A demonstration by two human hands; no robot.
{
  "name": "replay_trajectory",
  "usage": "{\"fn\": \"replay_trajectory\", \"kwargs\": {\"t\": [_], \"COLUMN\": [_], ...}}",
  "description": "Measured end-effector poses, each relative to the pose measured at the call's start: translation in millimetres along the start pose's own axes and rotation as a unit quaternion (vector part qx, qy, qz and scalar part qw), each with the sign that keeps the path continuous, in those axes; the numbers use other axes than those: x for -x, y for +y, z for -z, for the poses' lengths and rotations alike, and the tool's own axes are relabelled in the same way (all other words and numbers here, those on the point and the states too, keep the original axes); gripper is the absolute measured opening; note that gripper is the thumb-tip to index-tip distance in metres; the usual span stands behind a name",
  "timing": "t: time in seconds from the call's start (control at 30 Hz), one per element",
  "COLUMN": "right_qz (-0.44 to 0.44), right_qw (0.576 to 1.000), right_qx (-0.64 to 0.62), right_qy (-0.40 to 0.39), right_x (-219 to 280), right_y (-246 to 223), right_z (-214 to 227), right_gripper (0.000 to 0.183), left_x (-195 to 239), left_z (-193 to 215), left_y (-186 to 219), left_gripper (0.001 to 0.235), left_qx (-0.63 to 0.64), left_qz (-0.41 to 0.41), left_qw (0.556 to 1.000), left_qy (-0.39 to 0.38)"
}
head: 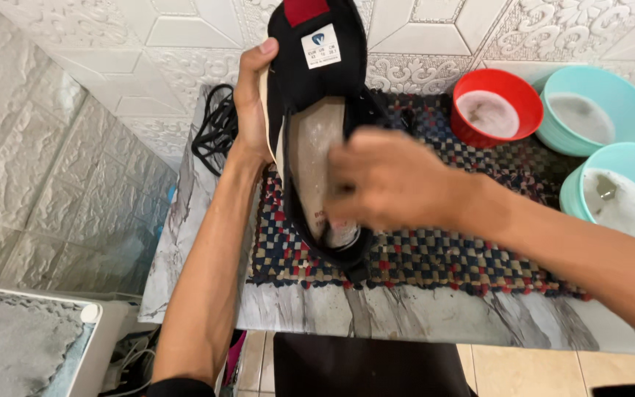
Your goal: The person cleans a black slip-on shoe by first scrubbing the inside sole with a brush dipped in soapy water. They then use a cloth to wipe the interior and exterior surfaces of the shoe, including the heel and sides.
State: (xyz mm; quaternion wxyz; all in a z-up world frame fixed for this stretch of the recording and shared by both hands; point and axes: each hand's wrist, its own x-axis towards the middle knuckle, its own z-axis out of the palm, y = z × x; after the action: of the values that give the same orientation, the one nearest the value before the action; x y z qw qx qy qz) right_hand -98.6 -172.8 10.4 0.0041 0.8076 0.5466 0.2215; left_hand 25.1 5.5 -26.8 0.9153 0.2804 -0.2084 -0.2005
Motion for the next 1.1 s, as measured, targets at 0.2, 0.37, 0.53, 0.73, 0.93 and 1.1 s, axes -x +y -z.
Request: {"fn": "replay_trajectory", "kwargs": {"t": [0.2, 0.37, 0.53, 0.73, 0.93, 1.1], "right_qz": [0.000, 0.004, 0.080, 0.154, 0.184, 0.147], "right_qw": [0.988, 0.998, 0.979, 0.960, 0.971, 0.986], "right_qx": [0.148, 0.069, 0.081, 0.154, 0.059, 0.055], "right_qy": [0.055, -0.016, -0.166, -0.177, -0.138, -0.063], "right_x": [-9.8, -1.2, -8.0, -29.3, -23.7, -4.0], "right_y": [39.2, -2.9, 6.4, 35.5, 18.3, 24.6], "right_z": [16.0, -1.9, 12.3, 25.0, 0.2, -9.1], "right_gripper": [0.036, 0.014, 0.018, 0.029, 0.016, 0.014], "left_x": [2.7, 4.6, 3.7, 12.8, 5.6, 9.6], "left_z": [-4.1, -6.0, -10.0, -15.7, -18.7, -21.3], "left_y": [-0.6, 3.7, 0.4, 7.8, 3.6, 4.5], "left_gripper": [0.033, 0.035, 0.046, 0.032, 0.033, 0.031], "left_qx": [0.047, -0.012, 0.041, 0.040, -0.032, 0.000], "left_qz": [0.034, -0.013, -0.003, 0.039, 0.013, 0.014], "left_qw": [0.998, 1.000, 0.997, 0.998, 0.999, 0.998], "left_qy": [-0.020, -0.017, -0.060, -0.031, 0.013, -0.063]}}
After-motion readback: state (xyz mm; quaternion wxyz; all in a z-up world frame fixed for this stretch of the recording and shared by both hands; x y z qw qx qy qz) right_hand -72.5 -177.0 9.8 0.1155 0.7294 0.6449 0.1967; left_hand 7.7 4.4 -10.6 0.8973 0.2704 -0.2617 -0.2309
